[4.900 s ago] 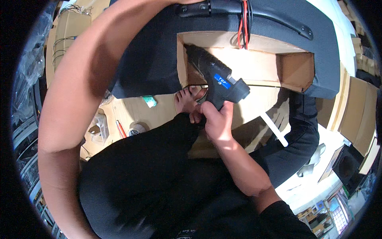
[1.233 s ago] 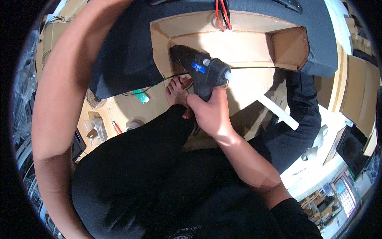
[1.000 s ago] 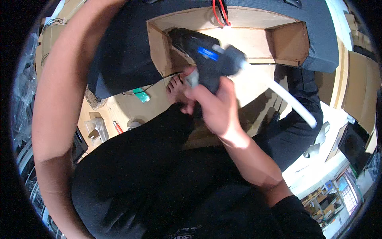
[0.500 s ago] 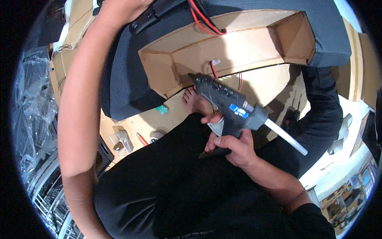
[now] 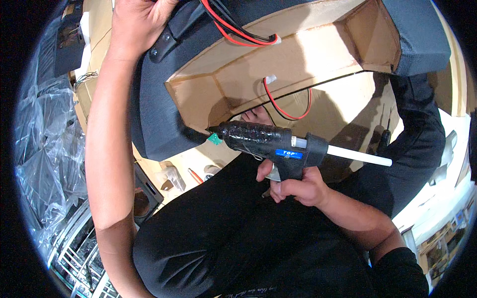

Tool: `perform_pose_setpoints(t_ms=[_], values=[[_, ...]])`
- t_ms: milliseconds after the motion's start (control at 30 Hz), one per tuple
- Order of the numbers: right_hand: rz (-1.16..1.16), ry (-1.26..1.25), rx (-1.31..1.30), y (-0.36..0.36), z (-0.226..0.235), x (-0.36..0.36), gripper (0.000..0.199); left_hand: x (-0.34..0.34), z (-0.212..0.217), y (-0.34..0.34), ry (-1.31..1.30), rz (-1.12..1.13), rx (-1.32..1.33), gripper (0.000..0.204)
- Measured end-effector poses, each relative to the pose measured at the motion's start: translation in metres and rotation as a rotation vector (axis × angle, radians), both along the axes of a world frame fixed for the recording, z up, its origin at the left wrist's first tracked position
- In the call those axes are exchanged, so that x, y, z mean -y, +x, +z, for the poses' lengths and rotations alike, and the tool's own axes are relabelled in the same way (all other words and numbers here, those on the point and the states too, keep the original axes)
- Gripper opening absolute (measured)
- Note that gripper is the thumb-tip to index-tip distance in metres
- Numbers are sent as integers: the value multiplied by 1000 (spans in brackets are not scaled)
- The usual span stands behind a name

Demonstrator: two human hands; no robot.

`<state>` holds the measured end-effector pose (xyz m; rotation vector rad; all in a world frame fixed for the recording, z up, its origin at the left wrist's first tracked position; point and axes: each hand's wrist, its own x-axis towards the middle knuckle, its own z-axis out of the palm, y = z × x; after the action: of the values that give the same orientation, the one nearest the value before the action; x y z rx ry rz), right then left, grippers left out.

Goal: The person uses a hot glue gun to apply glue to the edges of a black speaker enclosure. They are working on the interior seams and corners of the box, which contains visible wiring.

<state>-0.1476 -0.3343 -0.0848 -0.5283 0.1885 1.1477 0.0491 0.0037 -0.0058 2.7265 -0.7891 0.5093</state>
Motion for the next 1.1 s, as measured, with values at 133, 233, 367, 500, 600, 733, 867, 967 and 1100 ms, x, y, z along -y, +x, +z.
perform_pose_setpoints(t_ms=[133, 233, 367, 500, 600, 733, 867, 967, 1100], values=[[63, -5, 70, 7, -5, 1, 57, 7, 5, -3, 43, 24, 20, 40], [76, -105, 104, 17, 4, 1, 44, 12, 4, -4, -40, 2, 23, 39], [102, -161, 137, 30, 7, 3, 36, 8, 4, -3, 14, 22, 13, 38], [162, -177, 134, 31, 3, 4, 27, 4, -2, -1, -22, 13, 40, 38], [182, -172, 138, 30, -1, 5, 26, 7, 0, -1, -2, 10, 32, 40], [124, -117, 61, 27, 0, 6, 38, 13, 6, -3, -9, 6, 19, 42], [99, -76, 61, 21, -5, 8, 53, 5, 1, 0, 0, -8, 24, 40], [62, -101, 41, 19, -1, 4, 56, 8, 1, -2, 2, 4, 48, 39], [93, -17, 84, 16, -11, 8, 62, 3, 0, 1, -39, -22, 22, 39]])
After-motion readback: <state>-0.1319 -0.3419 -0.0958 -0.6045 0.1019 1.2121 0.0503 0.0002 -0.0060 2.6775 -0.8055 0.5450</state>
